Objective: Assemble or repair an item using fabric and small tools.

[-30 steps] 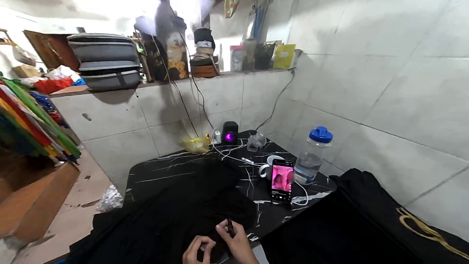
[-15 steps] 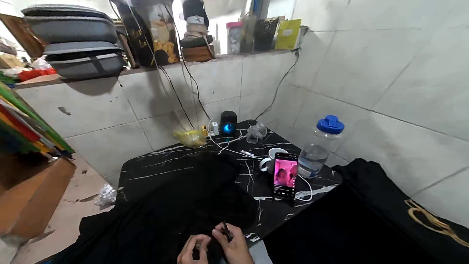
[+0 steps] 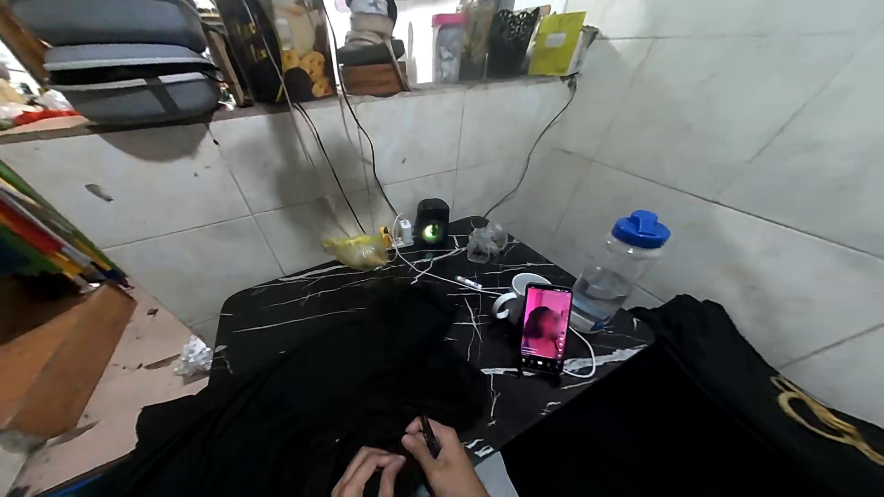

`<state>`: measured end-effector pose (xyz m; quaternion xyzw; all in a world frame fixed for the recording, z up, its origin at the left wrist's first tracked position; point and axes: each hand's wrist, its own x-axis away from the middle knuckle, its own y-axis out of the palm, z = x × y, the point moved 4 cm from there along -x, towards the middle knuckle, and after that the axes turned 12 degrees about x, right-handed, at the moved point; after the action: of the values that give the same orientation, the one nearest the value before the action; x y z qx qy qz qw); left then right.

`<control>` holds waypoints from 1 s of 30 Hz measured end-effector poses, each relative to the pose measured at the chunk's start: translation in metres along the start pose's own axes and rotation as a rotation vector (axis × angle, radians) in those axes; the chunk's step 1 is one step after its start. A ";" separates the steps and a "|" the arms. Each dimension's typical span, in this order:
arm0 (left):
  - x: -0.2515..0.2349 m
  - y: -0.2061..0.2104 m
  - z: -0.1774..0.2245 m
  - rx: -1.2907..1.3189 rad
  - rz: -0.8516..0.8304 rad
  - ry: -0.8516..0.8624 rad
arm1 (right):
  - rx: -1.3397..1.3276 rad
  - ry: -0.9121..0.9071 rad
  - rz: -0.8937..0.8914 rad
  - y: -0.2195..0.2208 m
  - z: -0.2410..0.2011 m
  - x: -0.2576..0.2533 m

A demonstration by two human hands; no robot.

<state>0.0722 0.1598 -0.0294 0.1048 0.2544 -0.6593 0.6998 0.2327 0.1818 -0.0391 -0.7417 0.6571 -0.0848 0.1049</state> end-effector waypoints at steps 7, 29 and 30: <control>0.003 0.000 0.000 -0.015 -0.013 -0.046 | -0.052 -0.033 0.154 0.001 -0.003 0.003; 0.000 -0.002 -0.002 0.065 0.041 -0.215 | -0.059 -0.113 0.093 0.003 0.001 0.005; 0.000 -0.002 -0.002 0.073 0.033 -0.221 | -0.049 -0.111 0.068 0.002 0.001 0.005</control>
<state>0.0702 0.1609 -0.0309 0.0613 0.1497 -0.6639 0.7301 0.2319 0.1766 -0.0409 -0.7249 0.6768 -0.0242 0.1258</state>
